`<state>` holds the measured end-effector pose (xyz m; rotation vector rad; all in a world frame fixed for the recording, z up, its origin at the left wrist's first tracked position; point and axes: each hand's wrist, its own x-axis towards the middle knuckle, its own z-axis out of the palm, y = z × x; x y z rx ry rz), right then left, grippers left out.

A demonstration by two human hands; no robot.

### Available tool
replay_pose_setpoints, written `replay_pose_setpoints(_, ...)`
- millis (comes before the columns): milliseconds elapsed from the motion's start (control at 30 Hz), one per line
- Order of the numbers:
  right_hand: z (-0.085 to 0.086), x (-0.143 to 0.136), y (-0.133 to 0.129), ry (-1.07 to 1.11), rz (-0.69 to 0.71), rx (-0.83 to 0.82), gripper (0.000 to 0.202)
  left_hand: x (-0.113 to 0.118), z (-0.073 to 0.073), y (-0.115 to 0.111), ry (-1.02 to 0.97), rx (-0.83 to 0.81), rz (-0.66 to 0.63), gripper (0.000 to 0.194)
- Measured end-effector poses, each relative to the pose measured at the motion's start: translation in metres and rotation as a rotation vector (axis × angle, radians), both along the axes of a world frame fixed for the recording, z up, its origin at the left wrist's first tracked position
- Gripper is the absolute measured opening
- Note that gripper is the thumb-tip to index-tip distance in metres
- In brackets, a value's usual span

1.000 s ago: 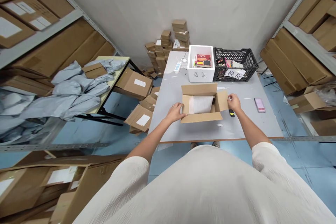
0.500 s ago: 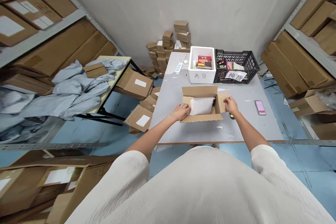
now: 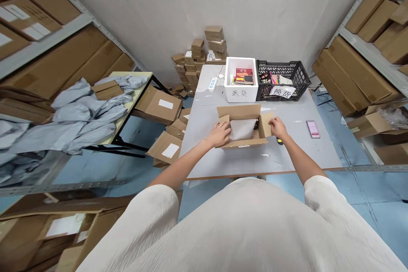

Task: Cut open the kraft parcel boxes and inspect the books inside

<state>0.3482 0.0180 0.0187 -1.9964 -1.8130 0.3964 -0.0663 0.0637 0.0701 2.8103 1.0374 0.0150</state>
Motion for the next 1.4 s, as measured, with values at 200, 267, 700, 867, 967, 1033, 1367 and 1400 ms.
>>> replay_pose_setpoints(200,0.008,-0.003,-0.003,-0.036,-0.001,-0.031,0.034,-0.054,0.015,-0.015,-0.136,-0.001,0.288,0.039)
replay_pose_setpoints(267,0.011,-0.003,-0.004,-0.043,-0.001,-0.038,0.033,-0.07,0.015,-0.017,-0.124,-0.004,0.356,0.041)
replay_pose_setpoints(700,0.022,-0.008,0.0,-0.218,0.018,-0.1,0.034,-0.049,-0.012,0.036,-0.037,-0.162,0.342,0.073)
replay_pose_setpoints(867,0.033,-0.011,0.003,-0.285,0.04,-0.143,0.032,-0.036,-0.03,0.05,-0.062,-0.17,0.364,0.076)
replay_pose_setpoints(967,0.045,-0.015,0.008,-0.346,0.067,-0.202,0.033,-0.032,-0.041,0.054,-0.069,-0.183,0.375,0.079)
replay_pose_setpoints(1033,0.054,-0.021,0.012,-0.404,0.087,-0.229,0.034,-0.029,-0.048,0.055,-0.083,-0.19,0.395,0.083)
replay_pose_setpoints(1367,0.08,-0.121,0.063,-0.543,0.416,-0.242,0.035,-0.014,-0.058,0.05,-0.104,-0.176,0.463,0.083)
replay_pose_setpoints(1400,0.078,-0.134,0.069,-0.539,0.46,-0.258,0.034,-0.014,-0.057,0.049,-0.104,-0.178,0.464,0.082)
